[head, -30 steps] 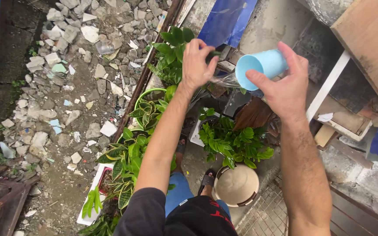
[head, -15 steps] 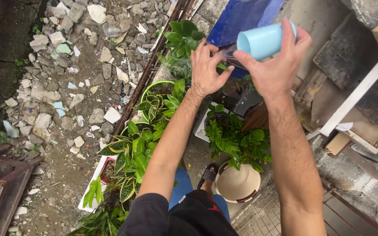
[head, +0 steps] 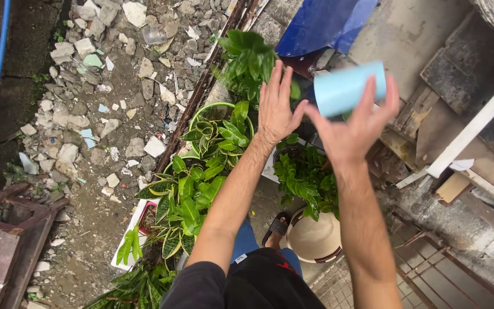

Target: Watering potted plants outside using a small plastic cup and a plastic basin filled with water.

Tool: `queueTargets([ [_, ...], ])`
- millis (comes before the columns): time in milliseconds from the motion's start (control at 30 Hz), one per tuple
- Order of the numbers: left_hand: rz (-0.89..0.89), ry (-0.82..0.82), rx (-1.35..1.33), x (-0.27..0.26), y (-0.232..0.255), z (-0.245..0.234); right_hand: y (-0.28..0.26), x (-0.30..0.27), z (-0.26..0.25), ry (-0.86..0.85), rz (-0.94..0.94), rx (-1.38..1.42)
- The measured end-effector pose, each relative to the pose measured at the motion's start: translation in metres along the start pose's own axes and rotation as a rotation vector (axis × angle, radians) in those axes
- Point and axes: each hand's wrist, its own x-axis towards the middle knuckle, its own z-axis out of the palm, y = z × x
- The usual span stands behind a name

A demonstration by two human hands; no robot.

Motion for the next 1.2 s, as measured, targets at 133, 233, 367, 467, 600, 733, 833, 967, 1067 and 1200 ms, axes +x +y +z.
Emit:
queueTargets([
  [133, 0.008, 0.14, -0.22, -0.029, 0.037, 0.004, 0.001, -0.137, -0.03, -0.014, 0.498, 0.339],
  [233, 0.03, 0.12, -0.235, -0.084, 0.07, 0.025, 0.016, -0.292, -0.034, -0.178, 0.849, 0.334],
  [367, 0.061, -0.06, -0.273, -0.189, 0.104, 0.069, 0.023, -0.475, -0.065, -0.613, 1.342, 0.129],
  [467, 0.128, -0.259, -0.253, -0.265, 0.126, 0.1, 0.036, -0.548, -0.1, -0.659, 1.788, 0.224],
  [600, 0.267, -0.547, -0.158, -0.346, 0.139, 0.149, 0.061, -0.69, -0.11, -0.646, 1.902, 0.2],
  [733, 0.379, -0.926, 0.059, -0.419, 0.149, 0.212, 0.084, -0.82, -0.095, -0.579, 1.833, 0.102],
  [833, 0.395, -1.015, 0.145, -0.477, 0.15, 0.269, 0.106, -0.88, -0.083, -0.534, 1.659, 0.033],
  [967, 0.329, -1.003, 0.116, -0.552, 0.129, 0.363, 0.166, -0.926, -0.052, -0.64, 1.587, 0.083],
  [1067, 0.298, -1.106, 0.106, -0.604, 0.091, 0.43, 0.188, -1.018, 0.015, -0.686, 1.504, 0.078],
  [1200, 0.3, -1.161, 0.12, -0.656, 0.039, 0.489, 0.195, -1.11, 0.11, -0.745, 1.397, 0.04],
])
